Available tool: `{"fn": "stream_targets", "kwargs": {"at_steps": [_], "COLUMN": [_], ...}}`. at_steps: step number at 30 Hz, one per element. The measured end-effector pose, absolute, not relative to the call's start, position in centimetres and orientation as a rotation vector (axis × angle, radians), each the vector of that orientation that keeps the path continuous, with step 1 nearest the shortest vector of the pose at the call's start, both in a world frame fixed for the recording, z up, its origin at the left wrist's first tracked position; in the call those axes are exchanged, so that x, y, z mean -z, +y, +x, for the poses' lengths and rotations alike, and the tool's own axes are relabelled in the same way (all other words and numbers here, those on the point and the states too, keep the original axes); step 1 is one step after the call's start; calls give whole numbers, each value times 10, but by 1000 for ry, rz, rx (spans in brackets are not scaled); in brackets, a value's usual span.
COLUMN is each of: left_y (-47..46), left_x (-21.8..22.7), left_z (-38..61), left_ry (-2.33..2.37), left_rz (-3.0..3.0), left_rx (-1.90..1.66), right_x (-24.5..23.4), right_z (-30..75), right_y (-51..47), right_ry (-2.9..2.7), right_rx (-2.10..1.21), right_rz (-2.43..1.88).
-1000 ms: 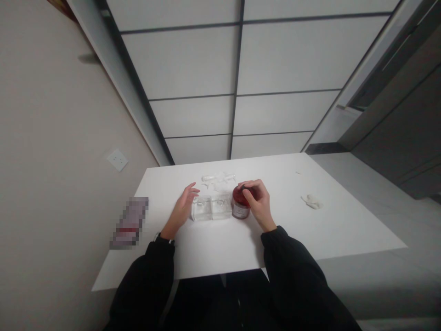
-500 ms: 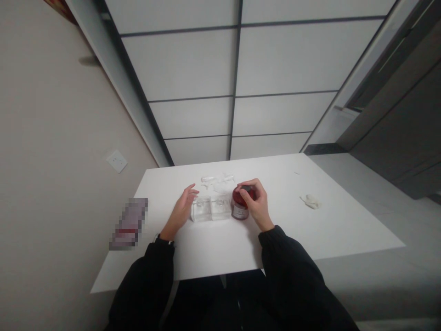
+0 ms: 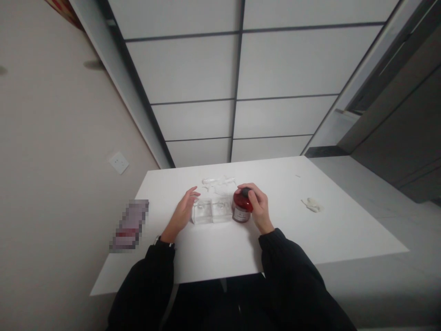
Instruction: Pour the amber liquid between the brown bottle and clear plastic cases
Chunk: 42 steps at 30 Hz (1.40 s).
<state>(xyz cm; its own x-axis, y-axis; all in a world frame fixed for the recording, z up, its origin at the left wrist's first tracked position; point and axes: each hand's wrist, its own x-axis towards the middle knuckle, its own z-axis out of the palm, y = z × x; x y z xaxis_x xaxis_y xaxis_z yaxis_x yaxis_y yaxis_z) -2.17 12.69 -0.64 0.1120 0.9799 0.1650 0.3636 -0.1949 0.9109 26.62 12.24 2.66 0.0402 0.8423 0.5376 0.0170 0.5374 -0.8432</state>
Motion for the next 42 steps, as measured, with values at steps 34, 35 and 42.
{"fn": "stream_targets", "kwargs": {"at_steps": [34,35,42], "left_y": [179,195,287], "left_x": [-67,-76,-74], "left_z": [4,17,115], "left_ry": [1430,1394,1241], "left_rz": [2144,2216,2528], "left_rx": [-835,-723,54], "right_x": [-19,-18,-12], "right_z": [265,265,265], "right_y": [129,128,126], "right_ry": [-1415,-1409,-1374], "right_rx": [-670,-685,-685], "right_rz": [-700,-696,-700]}}
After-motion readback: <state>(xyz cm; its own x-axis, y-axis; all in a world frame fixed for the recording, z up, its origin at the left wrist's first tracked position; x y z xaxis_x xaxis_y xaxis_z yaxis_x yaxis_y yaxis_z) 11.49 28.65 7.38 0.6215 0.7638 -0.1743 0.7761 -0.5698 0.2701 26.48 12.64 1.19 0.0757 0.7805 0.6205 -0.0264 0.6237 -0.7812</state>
